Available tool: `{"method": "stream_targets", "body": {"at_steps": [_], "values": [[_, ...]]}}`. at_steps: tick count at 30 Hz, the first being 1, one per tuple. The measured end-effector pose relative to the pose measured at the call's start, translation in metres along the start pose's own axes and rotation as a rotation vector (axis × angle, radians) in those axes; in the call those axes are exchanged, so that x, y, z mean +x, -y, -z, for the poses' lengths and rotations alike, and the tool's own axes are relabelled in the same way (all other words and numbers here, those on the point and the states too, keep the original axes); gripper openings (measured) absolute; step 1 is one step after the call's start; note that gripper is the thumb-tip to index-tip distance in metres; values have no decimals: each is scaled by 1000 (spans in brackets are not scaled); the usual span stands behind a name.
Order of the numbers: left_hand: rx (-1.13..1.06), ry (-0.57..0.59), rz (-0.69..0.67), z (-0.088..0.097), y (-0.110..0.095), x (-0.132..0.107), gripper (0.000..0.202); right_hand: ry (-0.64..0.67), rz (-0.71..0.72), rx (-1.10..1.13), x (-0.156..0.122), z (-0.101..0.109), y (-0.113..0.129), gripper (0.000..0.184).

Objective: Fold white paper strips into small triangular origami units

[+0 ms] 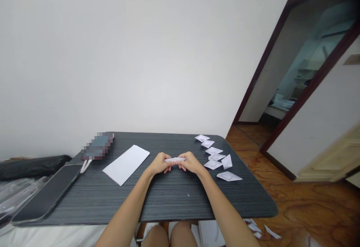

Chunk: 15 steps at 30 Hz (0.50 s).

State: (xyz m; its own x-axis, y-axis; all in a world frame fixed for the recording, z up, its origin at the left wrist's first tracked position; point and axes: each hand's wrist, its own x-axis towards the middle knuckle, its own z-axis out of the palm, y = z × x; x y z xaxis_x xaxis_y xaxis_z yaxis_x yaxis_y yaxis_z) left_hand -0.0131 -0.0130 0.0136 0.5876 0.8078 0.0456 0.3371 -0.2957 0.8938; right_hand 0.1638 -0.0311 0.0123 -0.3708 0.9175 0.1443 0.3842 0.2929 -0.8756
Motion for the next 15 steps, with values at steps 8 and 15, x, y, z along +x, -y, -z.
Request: {"method": "stream_targets", "body": {"at_steps": [8, 15], "values": [[-127, 124, 36, -3, -3, -10, 38, 15, 53, -143, -14, 6, 6, 34], [-160, 140, -4, -10, -11, -21, 40, -35, 104, -280, -37, 26, 20, 40]]}}
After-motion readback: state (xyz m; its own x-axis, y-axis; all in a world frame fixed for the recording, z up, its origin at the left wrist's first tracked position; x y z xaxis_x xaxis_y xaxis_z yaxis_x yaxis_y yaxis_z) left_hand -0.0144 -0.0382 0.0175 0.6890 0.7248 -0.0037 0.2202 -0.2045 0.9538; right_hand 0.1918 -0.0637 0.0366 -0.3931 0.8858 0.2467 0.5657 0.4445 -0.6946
